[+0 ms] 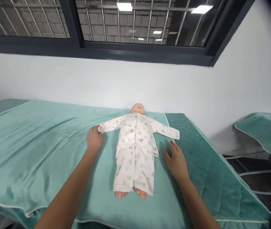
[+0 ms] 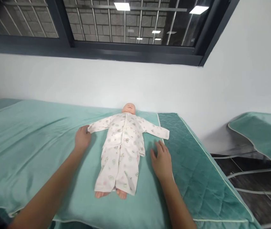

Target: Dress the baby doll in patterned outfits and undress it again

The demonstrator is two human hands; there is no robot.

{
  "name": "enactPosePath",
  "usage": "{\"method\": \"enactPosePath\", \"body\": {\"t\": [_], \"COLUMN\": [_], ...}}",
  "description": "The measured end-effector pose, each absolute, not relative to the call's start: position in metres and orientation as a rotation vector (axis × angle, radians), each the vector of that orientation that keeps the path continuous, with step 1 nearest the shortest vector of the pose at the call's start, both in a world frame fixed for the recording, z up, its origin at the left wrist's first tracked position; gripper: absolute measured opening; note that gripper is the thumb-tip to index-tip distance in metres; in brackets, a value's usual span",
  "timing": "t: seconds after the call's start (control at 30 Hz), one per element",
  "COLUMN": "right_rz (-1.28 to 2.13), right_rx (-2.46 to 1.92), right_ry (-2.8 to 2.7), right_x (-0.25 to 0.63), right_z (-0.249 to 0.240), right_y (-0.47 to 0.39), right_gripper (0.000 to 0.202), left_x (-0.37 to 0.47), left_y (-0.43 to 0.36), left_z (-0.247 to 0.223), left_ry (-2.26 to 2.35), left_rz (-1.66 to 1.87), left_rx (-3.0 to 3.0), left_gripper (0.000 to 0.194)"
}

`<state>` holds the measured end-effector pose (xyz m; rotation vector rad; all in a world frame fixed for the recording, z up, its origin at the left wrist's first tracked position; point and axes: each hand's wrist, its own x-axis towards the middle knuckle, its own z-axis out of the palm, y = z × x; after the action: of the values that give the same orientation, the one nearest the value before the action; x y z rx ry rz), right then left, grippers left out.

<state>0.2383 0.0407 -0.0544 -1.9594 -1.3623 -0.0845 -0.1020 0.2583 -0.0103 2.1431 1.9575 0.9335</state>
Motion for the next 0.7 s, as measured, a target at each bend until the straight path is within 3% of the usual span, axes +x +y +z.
{"method": "enactPosePath", "body": {"t": [0.13, 0.3, 0.5, 0.7], "right_rz": [0.123, 0.270, 0.316, 0.372], "right_rx": [-1.796, -1.756, -1.782, -1.697], "right_ry": [-1.302, -1.216, -1.313, -1.332], "right_x": [0.192, 0.163, 0.156, 0.141], "right_z": [-0.045, -0.027, -0.021, -0.011], "right_y": [0.003, 0.017, 0.033, -0.013], "right_gripper": [0.039, 0.033, 0.022, 0.023], "left_x": [-0.092, -0.073, -0.073, -0.104], "left_y": [0.204, 0.155, 0.154, 0.164], "left_z": [-0.013, -0.011, -0.014, -0.027], "left_ry": [1.627, 1.119, 1.115, 1.172], "left_rz": [1.114, 0.963, 0.937, 0.988], "left_rx": [2.089, 2.097, 2.053, 2.127], "left_gripper": [0.039, 0.033, 0.010, 0.013]}}
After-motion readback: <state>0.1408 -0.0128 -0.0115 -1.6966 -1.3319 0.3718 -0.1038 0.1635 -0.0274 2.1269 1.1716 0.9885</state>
